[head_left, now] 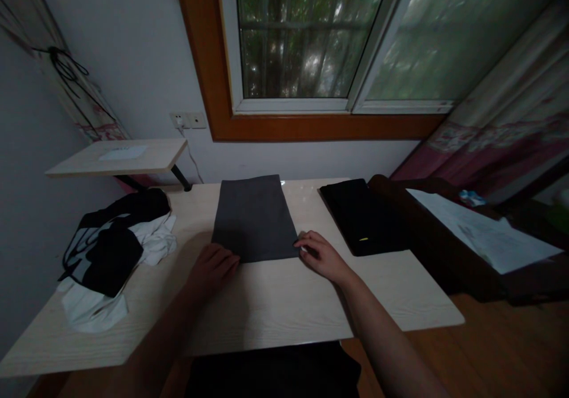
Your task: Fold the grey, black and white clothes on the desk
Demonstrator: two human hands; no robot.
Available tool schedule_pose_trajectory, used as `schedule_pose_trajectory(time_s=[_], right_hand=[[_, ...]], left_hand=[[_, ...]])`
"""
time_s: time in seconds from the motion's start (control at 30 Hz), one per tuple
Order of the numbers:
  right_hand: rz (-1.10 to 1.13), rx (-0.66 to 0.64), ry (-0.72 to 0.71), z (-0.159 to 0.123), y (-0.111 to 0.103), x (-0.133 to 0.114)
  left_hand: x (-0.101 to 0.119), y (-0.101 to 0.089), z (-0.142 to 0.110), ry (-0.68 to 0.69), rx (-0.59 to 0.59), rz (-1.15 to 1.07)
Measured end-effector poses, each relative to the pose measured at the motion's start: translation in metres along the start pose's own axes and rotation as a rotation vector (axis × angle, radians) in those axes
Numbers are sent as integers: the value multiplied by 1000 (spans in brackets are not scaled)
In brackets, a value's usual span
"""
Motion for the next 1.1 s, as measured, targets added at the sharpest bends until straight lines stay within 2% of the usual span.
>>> schedule_pose_trajectory(time_s=[0.13, 0.37, 0.87, 1.1], right_hand=[[-8, -7, -18, 0, 1, 1], [-13, -10, -24, -1, 1, 2], [-26, -8, 1, -2, 1, 5], [-30, -3, -2, 0, 0, 2]], left_hand=[[20, 11, 10, 69, 11, 65], [34, 20, 25, 95, 22, 77], [35, 28, 26, 120, -2, 70], [30, 25, 27, 64, 32, -17]])
Point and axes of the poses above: each hand's wrist, its own z-axis towards the middle knuckle, its own y-axis out of the palm, x = y × z, the point moved 7 cm from there along z, towards the middle knuckle, and after that the axes turned 3 degrees about x, right-handed, at the moved point
